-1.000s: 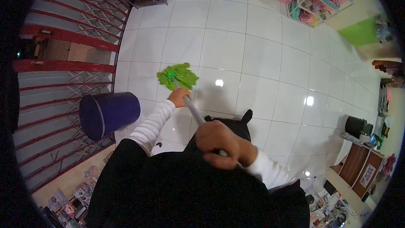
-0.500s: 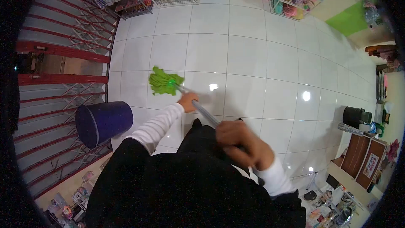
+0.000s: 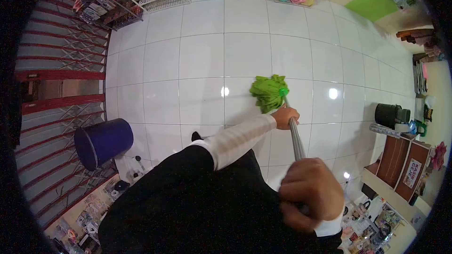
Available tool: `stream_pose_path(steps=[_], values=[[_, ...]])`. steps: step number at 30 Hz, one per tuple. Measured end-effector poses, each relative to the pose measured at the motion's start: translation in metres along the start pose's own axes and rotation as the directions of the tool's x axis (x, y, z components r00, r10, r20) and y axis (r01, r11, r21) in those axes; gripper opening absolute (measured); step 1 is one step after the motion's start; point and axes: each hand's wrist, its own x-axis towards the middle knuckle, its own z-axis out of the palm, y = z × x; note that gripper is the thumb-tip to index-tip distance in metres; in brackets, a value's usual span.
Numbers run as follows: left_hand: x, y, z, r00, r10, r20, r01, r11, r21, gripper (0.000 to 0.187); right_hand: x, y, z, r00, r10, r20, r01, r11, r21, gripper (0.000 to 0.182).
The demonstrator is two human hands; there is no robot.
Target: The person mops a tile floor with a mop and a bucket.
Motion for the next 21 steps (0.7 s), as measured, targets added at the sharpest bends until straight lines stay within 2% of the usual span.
stream_pose_path(steps=[1,2,6,7,9,10,12,15,17,19,21], values=[[0.005,-0.005,0.004,0.999,0.024,-0.03,-0.024,1.0,-0.006,0.021,0.004,0.005,0.005,0.999,0.027,0.017,-0.027,1.0,0.004,0.023],[0.006,-0.008,0.005,0.998,0.051,-0.044,-0.053,0.998,-0.027,0.025,0.006,0.014,0.013,0.999,-0.013,0.037,0.011,0.999,0.034,0.025],[-0.003,-0.007,-0.002,0.997,0.069,0.039,-0.068,0.997,-0.025,0.025,0.006,0.01,0.014,0.988,-0.121,0.098,0.114,0.991,0.069,0.029],[-0.009,-0.005,-0.006,0.998,0.058,0.029,-0.058,0.998,0.023,0.024,0.007,0.005,0.003,0.97,-0.21,0.125,0.2,0.976,0.087,0.027],[-0.029,0.011,-0.028,0.999,0.037,0.002,-0.037,0.992,0.121,0.021,0.005,0.008,0.012,0.9,-0.398,-0.175,0.433,0.861,0.266,0.027],[-0.042,0.02,-0.045,0.999,-0.02,0.044,0.014,0.991,0.131,0.021,0.01,0.002,0.009,0.906,-0.407,-0.116,0.423,0.853,0.306,0.028],[-0.076,0.031,-0.083,0.983,-0.14,0.121,0.12,0.98,0.16,0.02,0.027,-0.012,0.003,0.902,-0.432,0.006,0.396,0.832,0.387,0.029],[-0.141,0.009,-0.119,0.978,-0.208,0.033,0.198,0.96,0.2,0.019,0.063,-0.018,0.023,0.872,-0.488,-0.044,0.445,0.75,0.489,0.031],[-0.199,-0.01,-0.151,0.984,-0.167,-0.06,0.176,0.96,0.215,0.02,0.101,-0.016,0.045,0.835,-0.549,-0.03,0.477,0.696,0.537,0.031],[-0.259,-0.033,-0.181,0.968,-0.241,-0.074,0.252,0.937,0.244,0.021,0.14,-0.014,0.077,0.813,-0.58,-0.044,0.5,0.659,0.562,0.031],[-0.326,-0.064,-0.204,0.966,-0.211,-0.147,0.246,0.927,0.283,0.02,0.177,-0.015,0.124,0.81,-0.543,-0.22,0.56,0.607,0.563,0.033]])
